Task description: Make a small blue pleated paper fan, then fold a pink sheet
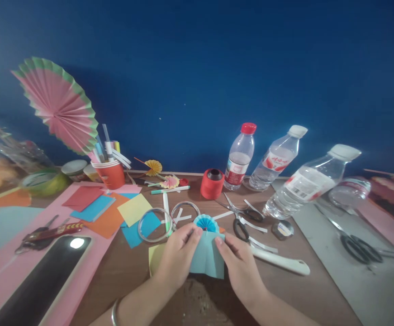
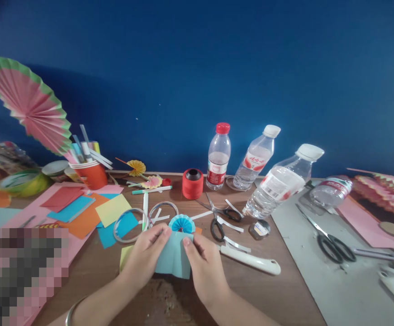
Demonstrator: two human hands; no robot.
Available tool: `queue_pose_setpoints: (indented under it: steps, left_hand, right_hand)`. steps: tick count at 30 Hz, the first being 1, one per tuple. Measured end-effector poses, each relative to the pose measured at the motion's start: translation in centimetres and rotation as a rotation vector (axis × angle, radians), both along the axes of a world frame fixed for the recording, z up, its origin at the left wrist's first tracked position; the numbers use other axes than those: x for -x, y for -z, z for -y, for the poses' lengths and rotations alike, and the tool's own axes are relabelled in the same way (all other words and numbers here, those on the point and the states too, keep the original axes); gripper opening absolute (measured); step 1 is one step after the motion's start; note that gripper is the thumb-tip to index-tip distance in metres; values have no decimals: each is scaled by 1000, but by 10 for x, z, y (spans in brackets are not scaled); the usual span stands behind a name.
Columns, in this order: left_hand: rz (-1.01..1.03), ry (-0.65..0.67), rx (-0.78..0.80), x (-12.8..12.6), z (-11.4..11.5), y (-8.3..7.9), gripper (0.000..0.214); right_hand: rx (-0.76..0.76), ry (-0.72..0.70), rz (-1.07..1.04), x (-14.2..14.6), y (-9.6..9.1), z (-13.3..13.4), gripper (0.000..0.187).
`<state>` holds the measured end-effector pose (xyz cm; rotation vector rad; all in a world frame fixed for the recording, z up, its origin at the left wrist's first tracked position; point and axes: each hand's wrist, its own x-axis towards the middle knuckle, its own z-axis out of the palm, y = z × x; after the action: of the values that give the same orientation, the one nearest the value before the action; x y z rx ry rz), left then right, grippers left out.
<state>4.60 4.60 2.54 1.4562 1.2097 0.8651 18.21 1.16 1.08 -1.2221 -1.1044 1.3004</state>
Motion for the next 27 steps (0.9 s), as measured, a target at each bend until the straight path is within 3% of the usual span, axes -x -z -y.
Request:
queue_pose_setpoints:
  steps: [27]
  left_hand:
    - [-41,-30,-27,0,1,1,33]
  right_hand:
    - [-38,4,64,0,6,1,34]
